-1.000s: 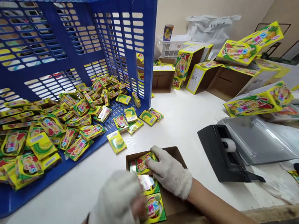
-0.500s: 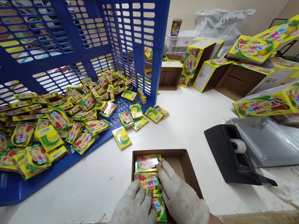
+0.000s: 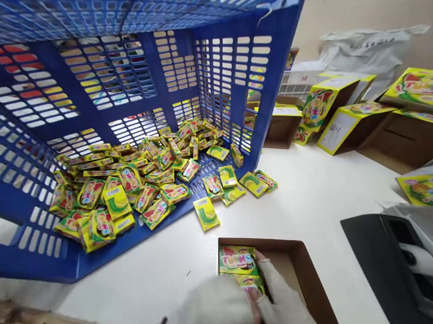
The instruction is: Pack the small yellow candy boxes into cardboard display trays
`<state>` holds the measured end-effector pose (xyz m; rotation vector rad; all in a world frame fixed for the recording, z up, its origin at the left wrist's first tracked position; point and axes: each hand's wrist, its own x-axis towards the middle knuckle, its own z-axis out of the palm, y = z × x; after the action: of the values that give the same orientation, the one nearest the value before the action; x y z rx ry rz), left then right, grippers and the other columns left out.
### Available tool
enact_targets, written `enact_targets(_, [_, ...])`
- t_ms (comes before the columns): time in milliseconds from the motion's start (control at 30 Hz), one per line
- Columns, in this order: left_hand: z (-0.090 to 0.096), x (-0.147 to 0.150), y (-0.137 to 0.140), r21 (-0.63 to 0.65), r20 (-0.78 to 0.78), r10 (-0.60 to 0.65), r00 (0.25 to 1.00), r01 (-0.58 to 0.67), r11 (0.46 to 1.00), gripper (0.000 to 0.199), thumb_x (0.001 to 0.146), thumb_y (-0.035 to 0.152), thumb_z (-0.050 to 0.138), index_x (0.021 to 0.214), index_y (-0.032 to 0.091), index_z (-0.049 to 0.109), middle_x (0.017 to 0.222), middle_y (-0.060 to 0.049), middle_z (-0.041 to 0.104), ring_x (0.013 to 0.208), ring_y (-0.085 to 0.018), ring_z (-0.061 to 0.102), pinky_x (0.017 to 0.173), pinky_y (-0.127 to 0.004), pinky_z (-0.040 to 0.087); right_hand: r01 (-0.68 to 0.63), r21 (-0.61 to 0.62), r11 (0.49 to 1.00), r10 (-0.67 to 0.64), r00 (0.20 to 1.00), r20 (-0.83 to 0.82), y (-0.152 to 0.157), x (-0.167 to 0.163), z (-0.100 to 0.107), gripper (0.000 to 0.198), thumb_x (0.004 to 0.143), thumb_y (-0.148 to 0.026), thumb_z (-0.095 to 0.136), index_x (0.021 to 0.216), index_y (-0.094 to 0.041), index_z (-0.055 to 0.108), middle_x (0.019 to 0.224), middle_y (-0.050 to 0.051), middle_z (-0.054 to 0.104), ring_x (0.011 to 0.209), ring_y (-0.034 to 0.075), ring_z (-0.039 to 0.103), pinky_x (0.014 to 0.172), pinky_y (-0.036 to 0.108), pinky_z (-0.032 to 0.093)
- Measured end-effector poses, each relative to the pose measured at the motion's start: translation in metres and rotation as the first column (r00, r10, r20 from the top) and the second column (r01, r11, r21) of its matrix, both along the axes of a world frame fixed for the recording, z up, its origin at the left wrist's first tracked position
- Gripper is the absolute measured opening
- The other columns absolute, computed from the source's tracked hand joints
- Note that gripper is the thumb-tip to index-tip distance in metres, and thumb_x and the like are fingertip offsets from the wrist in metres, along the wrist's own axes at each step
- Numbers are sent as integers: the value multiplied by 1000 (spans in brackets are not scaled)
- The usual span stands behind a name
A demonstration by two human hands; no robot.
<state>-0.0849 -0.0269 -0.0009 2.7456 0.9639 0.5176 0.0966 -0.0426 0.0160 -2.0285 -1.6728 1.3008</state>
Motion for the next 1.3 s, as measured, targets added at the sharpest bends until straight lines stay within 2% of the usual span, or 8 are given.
enact_targets(100, [26, -44, 61, 51, 95, 357, 929, -363, 930, 22, 92, 32, 45, 99, 23, 64, 100, -8, 66, 94, -21, 59, 87, -35, 46, 126, 153, 980, -113, 990, -89, 3, 6, 3, 67, 87, -48, 45, 146, -19, 38, 135, 11, 60, 120, 25, 60, 99, 34, 51])
enact_targets(167, [38, -72, 105, 94, -17, 677, 736, -673, 734, 31, 85, 32, 57, 113, 20, 60, 113, -12, 61, 109, -28, 54, 96, -42, 41, 195, 283, 939, -162, 977, -137, 10, 6, 6, 60, 85, -48, 49, 138, -21, 48, 133, 11, 60, 119, 25, 61, 98, 34, 52])
enact_targets(267, [45, -97, 147, 96, -142, 788, 599, -784, 613, 42, 75, 28, 67, 114, 17, 59, 110, -13, 62, 109, -32, 54, 99, -49, 36, 235, 440, 867, -133, 959, -250, 30, -3, 17, 53, 79, -48, 56, 125, -21, 56, 126, 13, 64, 113, 27, 63, 96, 39, 54])
enact_targets(400, [38, -91, 135, 76, -1, 767, 642, -764, 640, 40, 83, 36, 59, 119, 17, 56, 113, -12, 62, 106, -28, 57, 93, -41, 43, 268, 499, 824, -21, 895, -446, 70, -29, 37, 61, 74, -48, 62, 127, -20, 50, 124, 15, 61, 104, 26, 65, 90, 42, 56])
enact_targets(633, [11, -72, 76, 174, 399, 368, 840, -464, 869, 60, 88, 53, 53, 137, 21, 43, 122, -12, 62, 111, -25, 58, 97, -40, 47, 24, 243, 970, 111, 844, -524, 123, -61, 47, 51, 75, -42, 62, 116, -14, 53, 76, 0, 60, 58, 13, 58, 48, 25, 50])
enact_targets(833, [12, -133, 103, -84, -85, 884, 460, -887, 454, 36, 81, 30, 61, 112, 14, 60, 111, -18, 61, 106, -35, 57, 89, -48, 46, -161, 253, 954, 257, 874, -412, 129, -70, 43, 34, 77, -26, 55, 111, -20, 52, 84, -1, 61, 63, 13, 57, 52, 24, 49])
enact_targets(1100, [8, -132, 77, -251, -49, 709, 704, -696, 673, 30, 96, 29, 33, 105, 21, 61, 106, -6, 65, 102, -17, 60, 91, -30, 47, -478, 335, 812, 497, 867, 32, 132, -126, 10, 21, 77, -15, 59, 97, -20, 52, 85, 0, 59, 79, 15, 55, 72, 26, 43])
enact_targets(1300, [-24, -111, 34, -223, 100, 640, 762, -610, 761, 49, 75, 21, 61, 123, 20, 52, 118, -11, 61, 108, -27, 60, 96, -43, 49, -714, 261, 650, 577, 687, 442, 113, -140, 15, 54, 76, -8, 59, 128, -14, 46, 123, 18, 55, 103, 25, 55, 88, 36, 43])
